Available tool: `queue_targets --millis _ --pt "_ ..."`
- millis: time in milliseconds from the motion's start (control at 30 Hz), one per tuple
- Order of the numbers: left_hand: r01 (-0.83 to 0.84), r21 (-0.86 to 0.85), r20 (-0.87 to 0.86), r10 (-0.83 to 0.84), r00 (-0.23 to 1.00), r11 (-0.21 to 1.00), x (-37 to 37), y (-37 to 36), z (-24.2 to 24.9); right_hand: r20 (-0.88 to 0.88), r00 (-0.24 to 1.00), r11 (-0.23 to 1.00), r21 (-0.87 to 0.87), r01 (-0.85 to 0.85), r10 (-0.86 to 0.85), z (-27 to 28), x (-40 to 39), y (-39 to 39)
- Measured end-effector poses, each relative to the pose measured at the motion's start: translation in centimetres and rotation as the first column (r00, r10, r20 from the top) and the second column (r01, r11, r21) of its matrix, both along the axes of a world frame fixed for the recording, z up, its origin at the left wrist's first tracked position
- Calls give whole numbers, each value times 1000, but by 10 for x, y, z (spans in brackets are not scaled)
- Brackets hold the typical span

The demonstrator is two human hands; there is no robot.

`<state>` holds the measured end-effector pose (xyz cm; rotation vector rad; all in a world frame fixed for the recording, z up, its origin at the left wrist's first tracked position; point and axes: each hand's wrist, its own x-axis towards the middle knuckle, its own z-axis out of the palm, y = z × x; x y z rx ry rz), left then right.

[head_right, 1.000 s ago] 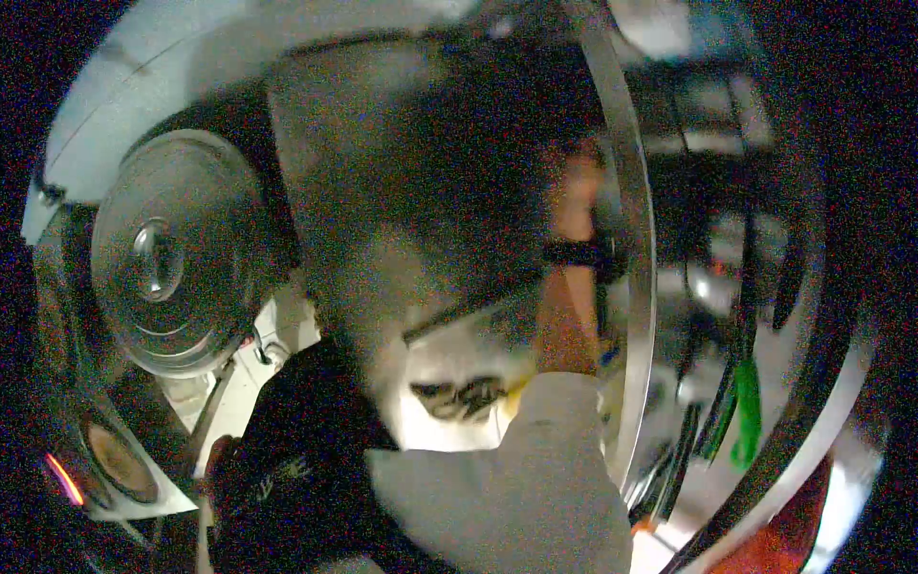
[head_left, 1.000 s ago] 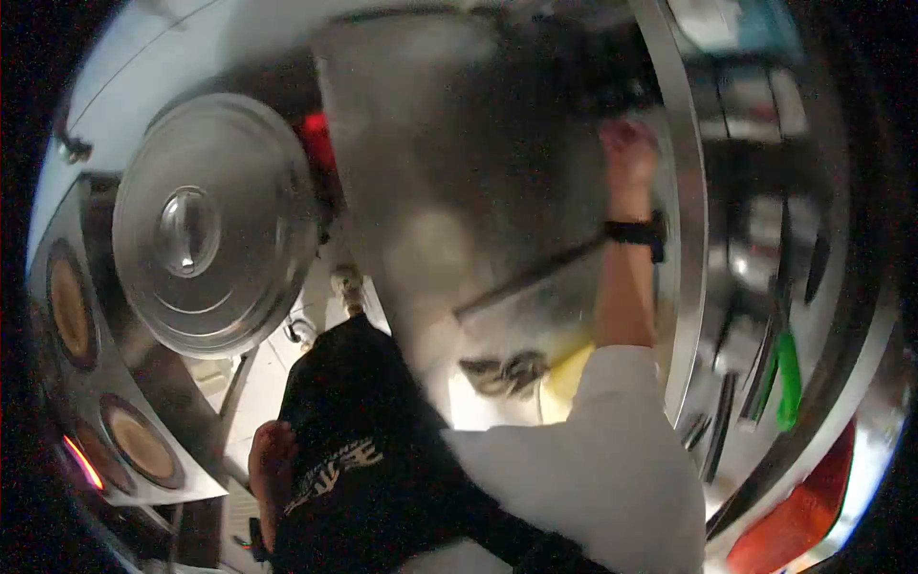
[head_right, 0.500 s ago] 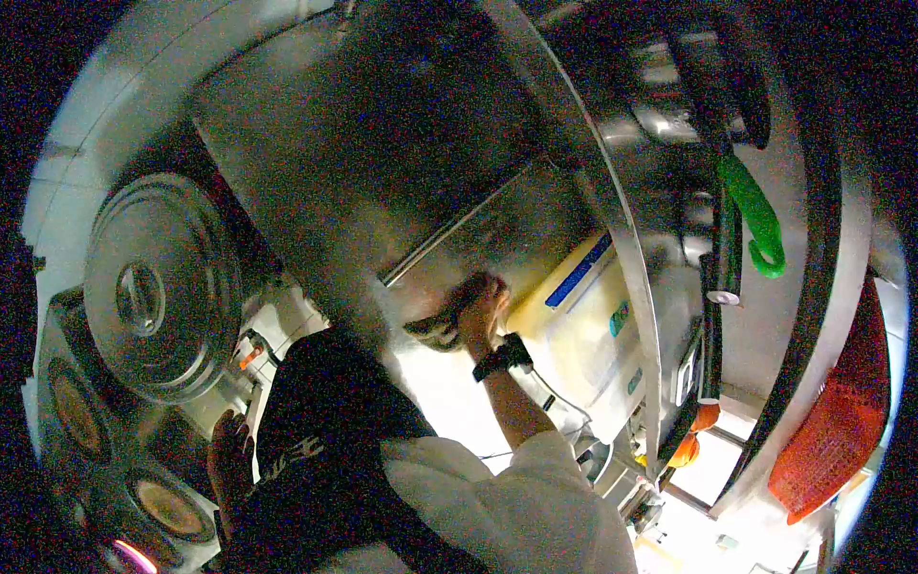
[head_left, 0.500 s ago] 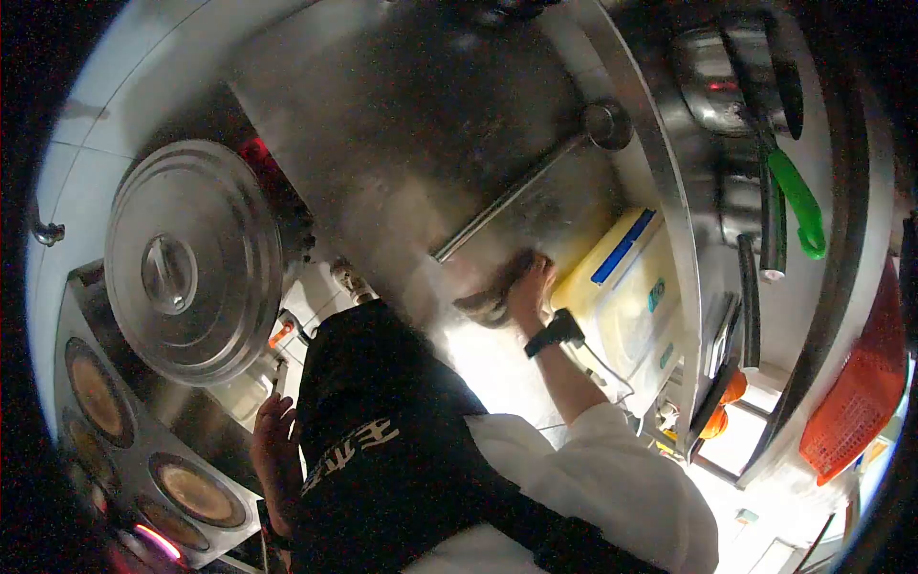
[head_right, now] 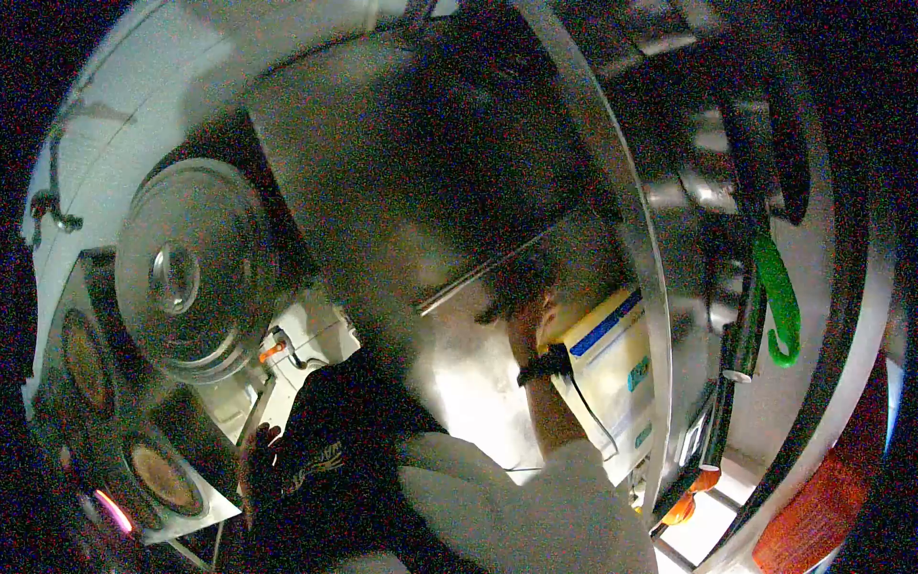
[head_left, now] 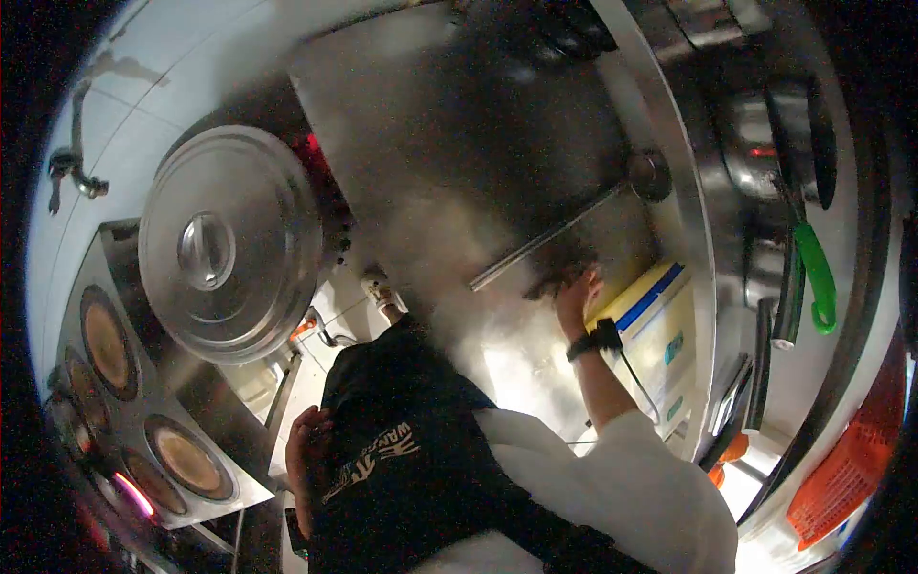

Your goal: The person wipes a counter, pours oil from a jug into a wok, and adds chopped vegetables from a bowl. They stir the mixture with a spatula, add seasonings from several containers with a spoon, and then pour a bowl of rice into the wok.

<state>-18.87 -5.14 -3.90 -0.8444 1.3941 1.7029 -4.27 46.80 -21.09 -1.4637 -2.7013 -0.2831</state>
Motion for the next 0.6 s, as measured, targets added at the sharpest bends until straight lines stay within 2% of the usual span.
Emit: queue_targets --millis 33,67,100,133,200,233,267,300,333,367,400,433,467,500,533,567,600 --pt "44 -58 -27 -45 999 997 5 -3 1 -6 1000 1000 -5 -19 19 12 1 -11" --pt "18 -63 -36 -20 999 998 7 -5 1 -275 961 921 -373 -114 8 30 -7 -20" --pt "9 -43 -6 -9 1000 999 10 -8 2 -491 865 698 -654 -291 -99 49 -23 -24" --pt "-7 -29 24 8 1000 1000 14 -11 4 -498 864 677 -661 -323 -74 68 -52 -22" --pt "-32 -26 14 33 999 999 21 -13 3 -522 839 790 -445 -421 154 90 -131 -13" --pt "-26 -10 7 26 1000 1000 21 -13 2 -544 818 749 -459 -477 188 83 -165 -9" --pt "-34 -2 -6 34 999 999 21 -13 6 -539 799 762 -390 -518 267 73 -206 -10" --pt "80 -33 -97 -83 992 996 13 -5 21 -540 765 751 -324 -575 353 62 -250 -31" --pt "176 -99 -172 -191 966 979 12 3 40 -387 763 706 -310 -637 518 85 -272 -75" --pt "132 -14 -290 -130 948 991 27 -5 29 -240 706 648 -284 -707 666 111 -271 -121" --pt "105 55 -414 -73 907 993 39 -16 11 -452 526 429 -307 -850 720 83 -276 -128" --pt "39 36 -387 -23 922 999 46 -18 14 -401 557 369 -457 -809 727 99 -272 -151" --pt "-17 33 -354 28 935 999 51 -19 15 -463 548 318 -487 -814 697 91 -263 -157" --pt "-68 59 -367 85 926 996 66 -26 1 -636 659 257 -612 -748 402 19 -255 -127" --pt "-100 93 -384 128 914 991 78 -36 -12 -645 720 189 -697 -692 258 88 -248 -166" --pt "-24 -56 -608 -15 794 998 83 -41 -17 -650 739 115 -732 -671 176 69 -241 -133" --pt "22 -220 -758 -185 626 975 91 -50 -15 -560 388 175 -396 -902 732 71 -237 -103"
